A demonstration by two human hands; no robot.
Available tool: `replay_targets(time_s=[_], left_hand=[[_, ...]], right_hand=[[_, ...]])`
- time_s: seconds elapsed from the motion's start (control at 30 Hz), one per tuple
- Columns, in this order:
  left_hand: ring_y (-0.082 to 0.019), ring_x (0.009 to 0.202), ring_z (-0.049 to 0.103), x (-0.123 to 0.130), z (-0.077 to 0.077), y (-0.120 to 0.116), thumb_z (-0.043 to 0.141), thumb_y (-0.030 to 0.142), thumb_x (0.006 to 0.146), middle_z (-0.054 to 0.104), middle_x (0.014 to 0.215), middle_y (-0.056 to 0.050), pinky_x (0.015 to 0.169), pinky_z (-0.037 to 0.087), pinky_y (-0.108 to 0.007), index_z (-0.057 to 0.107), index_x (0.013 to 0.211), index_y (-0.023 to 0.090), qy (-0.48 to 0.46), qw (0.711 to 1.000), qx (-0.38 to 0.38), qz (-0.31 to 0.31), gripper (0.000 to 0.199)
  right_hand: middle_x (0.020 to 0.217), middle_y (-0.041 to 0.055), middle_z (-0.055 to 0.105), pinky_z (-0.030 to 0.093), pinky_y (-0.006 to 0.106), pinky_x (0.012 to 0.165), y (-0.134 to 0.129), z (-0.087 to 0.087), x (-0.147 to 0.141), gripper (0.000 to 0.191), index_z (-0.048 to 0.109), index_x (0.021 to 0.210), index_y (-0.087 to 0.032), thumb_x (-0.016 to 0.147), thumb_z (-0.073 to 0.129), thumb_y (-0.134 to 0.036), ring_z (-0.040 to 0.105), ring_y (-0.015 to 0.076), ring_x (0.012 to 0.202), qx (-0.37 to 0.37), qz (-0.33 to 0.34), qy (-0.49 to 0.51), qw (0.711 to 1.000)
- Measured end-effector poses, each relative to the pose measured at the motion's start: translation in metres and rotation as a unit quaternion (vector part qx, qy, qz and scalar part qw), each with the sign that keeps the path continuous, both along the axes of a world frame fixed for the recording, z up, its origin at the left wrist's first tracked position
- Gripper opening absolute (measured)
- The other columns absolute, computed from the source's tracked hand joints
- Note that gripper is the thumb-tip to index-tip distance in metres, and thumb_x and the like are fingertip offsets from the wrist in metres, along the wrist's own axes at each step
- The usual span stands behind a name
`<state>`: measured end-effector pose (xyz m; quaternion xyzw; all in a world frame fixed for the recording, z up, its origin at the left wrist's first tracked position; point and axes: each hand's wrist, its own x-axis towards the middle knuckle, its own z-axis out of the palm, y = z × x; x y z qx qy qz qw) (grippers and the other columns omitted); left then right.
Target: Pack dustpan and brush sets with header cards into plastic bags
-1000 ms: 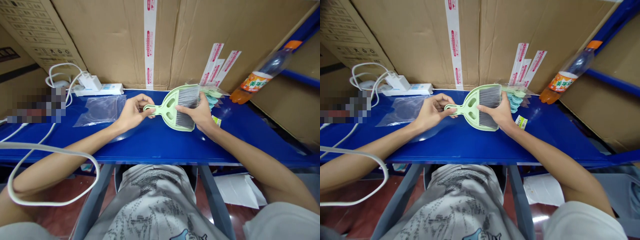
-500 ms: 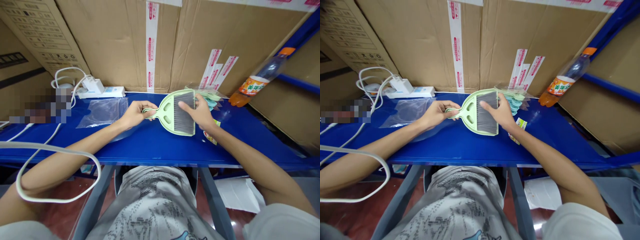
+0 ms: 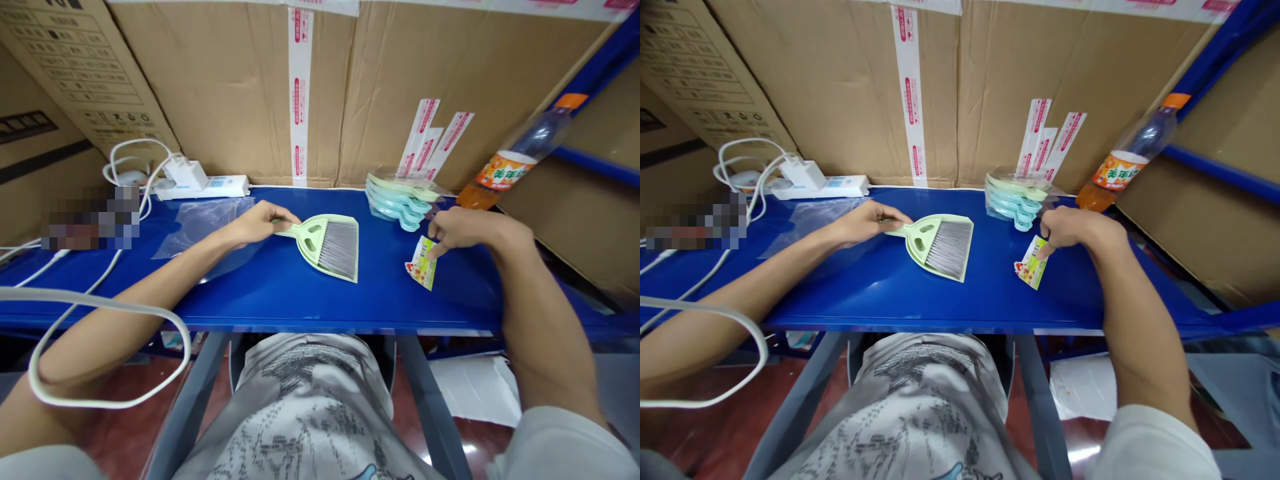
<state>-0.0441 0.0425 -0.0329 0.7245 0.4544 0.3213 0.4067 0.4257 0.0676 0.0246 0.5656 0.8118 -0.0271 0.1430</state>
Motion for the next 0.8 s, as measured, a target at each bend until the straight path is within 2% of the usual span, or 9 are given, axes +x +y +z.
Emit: replay_targets(time_s=[0.1, 0.23, 0.37, 0.43, 0.5, 0.6, 0.67, 0.73, 0.8], left_hand=[[-0.032, 0.115, 0.077, -0.001, -0.003, 0.004, 0.092, 0.059, 0.078, 0.084, 0.123, -0.014, 0.11, 0.058, -0.048, 0.086, 0.114, 0.018, 0.006, 0.998, 0.063, 0.019, 0.054], [-0.033, 0.125, 0.075, -0.005, -0.003, 0.008, 0.091, 0.06, 0.081, 0.081, 0.134, -0.016, 0.115, 0.056, -0.05, 0.08, 0.129, 0.017, 0.057, 0.992, 0.105, -0.042, 0.065], [-0.034, 0.123, 0.076, -0.007, -0.003, 0.009, 0.086, 0.066, 0.085, 0.081, 0.135, -0.015, 0.115, 0.056, -0.05, 0.082, 0.13, 0.017, 0.094, 0.985, 0.116, -0.085, 0.067], [-0.034, 0.123, 0.077, -0.007, -0.004, 0.01, 0.084, 0.067, 0.087, 0.082, 0.135, -0.014, 0.114, 0.057, -0.05, 0.082, 0.131, 0.018, 0.091, 0.985, 0.118, -0.092, 0.066], [-0.034, 0.122, 0.077, -0.007, -0.005, 0.01, 0.083, 0.065, 0.088, 0.082, 0.135, -0.013, 0.113, 0.058, -0.049, 0.083, 0.133, 0.019, 0.087, 0.984, 0.119, -0.103, 0.065], [-0.032, 0.122, 0.078, -0.007, -0.005, 0.01, 0.082, 0.06, 0.091, 0.082, 0.135, -0.012, 0.112, 0.058, -0.047, 0.082, 0.137, 0.02, 0.088, 0.98, 0.125, -0.124, 0.061], [-0.031, 0.122, 0.078, -0.007, -0.005, 0.01, 0.081, 0.057, 0.094, 0.082, 0.135, -0.011, 0.112, 0.058, -0.047, 0.081, 0.138, 0.02, 0.091, 0.978, 0.13, -0.136, 0.057], [-0.03, 0.121, 0.078, -0.007, -0.006, 0.011, 0.079, 0.054, 0.095, 0.082, 0.135, -0.012, 0.111, 0.059, -0.046, 0.081, 0.138, 0.02, 0.091, 0.976, 0.139, -0.141, 0.055], [-0.03, 0.12, 0.078, -0.006, -0.007, 0.013, 0.078, 0.051, 0.096, 0.082, 0.135, -0.012, 0.11, 0.059, -0.046, 0.082, 0.135, 0.02, 0.09, 0.974, 0.158, -0.136, 0.05]], right_hand=[[0.081, 0.0111, 0.073, 0.042, 0.037, 0.065, -0.001, -0.004, -0.01, 0.044, 0.073, 0.078, -0.021, 0.067, 0.095, -0.058, 0.064, 0.026, 0.071, -0.067, -0.023, -0.015, 0.997], [0.075, 0.0036, 0.065, 0.041, 0.034, 0.066, -0.011, 0.003, -0.024, 0.046, 0.062, 0.073, -0.023, 0.065, 0.094, -0.056, 0.058, 0.0224, 0.072, -0.104, 0.058, 0.056, 0.991], [0.078, 0.0014, 0.067, 0.044, 0.032, 0.065, -0.023, 0.015, -0.043, 0.047, 0.065, 0.083, -0.023, 0.074, 0.09, -0.062, 0.062, 0.0209, 0.074, -0.192, 0.108, 0.185, 0.958], [0.088, 0.0028, 0.073, 0.051, 0.032, 0.068, -0.029, 0.015, -0.058, 0.05, 0.07, 0.094, -0.023, 0.074, 0.093, -0.062, 0.069, 0.0224, 0.081, -0.215, 0.11, 0.282, 0.929], [0.097, 0.0038, 0.077, 0.058, 0.034, 0.07, -0.032, 0.009, -0.074, 0.059, 0.071, 0.111, -0.024, 0.07, 0.099, -0.056, 0.074, 0.024, 0.086, -0.224, 0.091, 0.403, 0.883], [0.095, 0.0024, 0.077, 0.063, 0.032, 0.065, -0.033, -0.014, -0.1, 0.079, 0.063, 0.134, -0.026, 0.068, 0.104, -0.042, 0.076, 0.0217, 0.08, -0.235, 0.048, 0.562, 0.791], [0.089, -0.0003, 0.075, 0.064, 0.029, 0.062, -0.033, -0.032, -0.115, 0.08, 0.061, 0.137, -0.026, 0.07, 0.103, -0.037, 0.076, 0.0193, 0.076, -0.225, 0.011, 0.627, 0.746], [0.09, -0.0012, 0.075, 0.069, 0.031, 0.065, -0.033, -0.047, -0.127, 0.08, 0.059, 0.139, -0.028, 0.071, 0.101, -0.031, 0.079, 0.0203, 0.08, -0.207, -0.029, 0.663, 0.718], [0.096, -0.0006, 0.076, 0.074, 0.035, 0.071, -0.035, -0.058, -0.136, 0.082, 0.058, 0.142, -0.03, 0.071, 0.098, -0.026, 0.082, 0.0232, 0.089, -0.185, -0.054, 0.679, 0.708]])
